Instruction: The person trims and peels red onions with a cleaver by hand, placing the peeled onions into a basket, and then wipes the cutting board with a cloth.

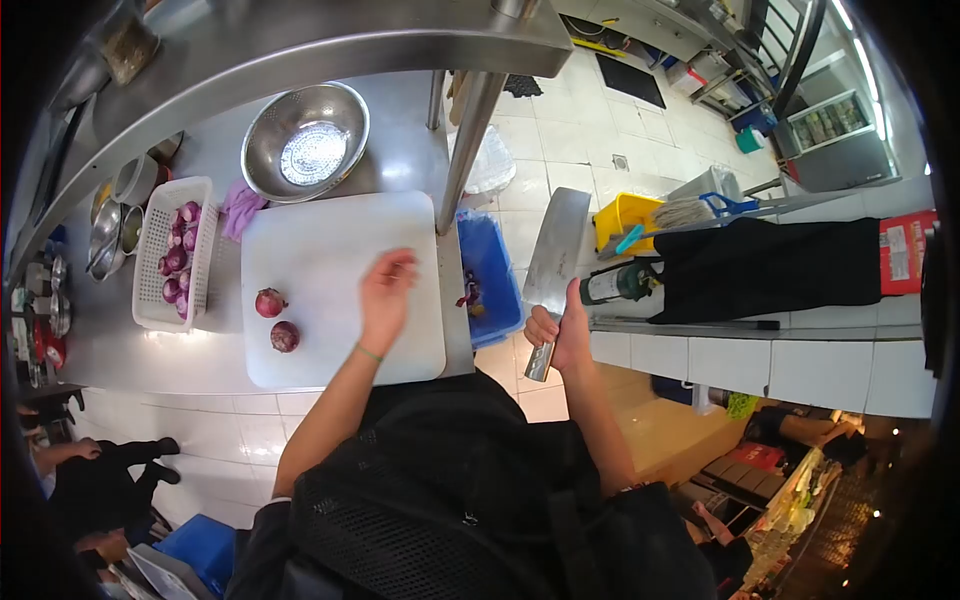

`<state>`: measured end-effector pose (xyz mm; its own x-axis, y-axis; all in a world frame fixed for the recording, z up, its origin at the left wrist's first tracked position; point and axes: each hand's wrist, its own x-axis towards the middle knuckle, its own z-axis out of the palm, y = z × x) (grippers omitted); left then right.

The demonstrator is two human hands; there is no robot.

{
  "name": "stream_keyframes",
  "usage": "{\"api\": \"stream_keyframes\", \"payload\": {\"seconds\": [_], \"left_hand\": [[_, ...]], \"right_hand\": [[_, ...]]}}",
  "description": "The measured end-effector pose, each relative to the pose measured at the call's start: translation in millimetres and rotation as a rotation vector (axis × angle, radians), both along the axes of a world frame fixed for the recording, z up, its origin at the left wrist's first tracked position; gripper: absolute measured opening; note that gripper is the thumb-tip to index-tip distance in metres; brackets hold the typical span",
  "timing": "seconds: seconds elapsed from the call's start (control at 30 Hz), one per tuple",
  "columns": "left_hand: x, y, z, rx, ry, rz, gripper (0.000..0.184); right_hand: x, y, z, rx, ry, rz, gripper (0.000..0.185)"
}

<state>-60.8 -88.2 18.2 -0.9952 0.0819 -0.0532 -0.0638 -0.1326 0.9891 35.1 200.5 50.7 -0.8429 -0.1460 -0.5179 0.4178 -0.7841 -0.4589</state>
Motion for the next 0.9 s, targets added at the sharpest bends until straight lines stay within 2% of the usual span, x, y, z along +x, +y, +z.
{"api": "stream_keyframes", "payload": {"seconds": [0.07, 0.1, 0.17, 0.2, 0.23, 0.3, 0.33, 0.4, 0.43, 0.5, 0.53, 0.6, 0.63, 0.7, 0.73, 0.8, 0.9], "left_hand": [[14, 31, 7, -0.124, 0.072, -0.282, 0.019], [18, 38, 10, -0.119, 0.071, -0.280, 0.019], [20, 46, 16, -0.500, 0.246, -0.381, 0.020], [19, 46, 10, -0.736, 0.472, -0.375, 0.018], [18, 47, 4, -0.733, 0.474, -0.378, 0.018], [14, 49, -5, -1.102, 0.687, -0.450, 0.019], [9, 52, -8, -1.099, 0.688, -0.446, 0.019], [-5, 59, -11, -1.132, 0.628, -0.687, 0.024], [-9, 65, -12, -1.130, 0.627, -0.682, 0.024], [-13, 77, -14, -0.920, 0.311, -0.602, 0.029], [-14, 78, -16, -0.921, 0.313, -0.601, 0.029], [-16, 81, -14, -0.842, 0.302, -0.552, 0.048], [-12, 82, -10, -0.842, 0.308, -0.558, 0.048], [6, 86, 3, -0.964, 0.507, -0.487, 0.066], [16, 89, 10, -0.966, 0.511, -0.493, 0.066], [33, 96, 20, -1.139, 0.896, -0.629, 0.081], [39, 104, -2, -1.276, 0.835, -0.579, 0.078]], "right_hand": [[3, 3, -7, -0.006, 0.050, 0.035, 0.080], [4, 1, -8, -0.026, 0.098, 0.065, 0.080], [5, -2, -11, 0.011, 0.081, 0.036, 0.078], [6, -6, -10, 0.083, 0.023, 0.023, 0.075], [7, -10, -8, 0.154, -0.034, 0.010, 0.073], [10, -15, -8, 0.165, -0.056, 0.013, 0.070], [12, -15, -14, 0.157, -0.081, 0.033, 0.068], [12, -15, -18, 0.135, -0.134, 0.053, 0.067], [13, -16, -17, 0.139, -0.134, 0.056, 0.067], [15, -18, -14, 0.176, -0.154, 0.021, 0.066], [16, -17, -16, 0.177, -0.153, 0.021, 0.066], [16, -13, -21, 0.111, -0.145, 0.012, 0.063], [17, -11, -23, 0.109, -0.142, 0.005, 0.063], [17, -9, -26, 0.058, -0.128, 0.007, 0.059], [15, -12, -23, 0.054, -0.127, 0.001, 0.059], [13, -19, -12, 0.174, -0.026, -0.018, 0.059], [11, -24, 11, 0.211, -0.015, 0.009, 0.058]]}}
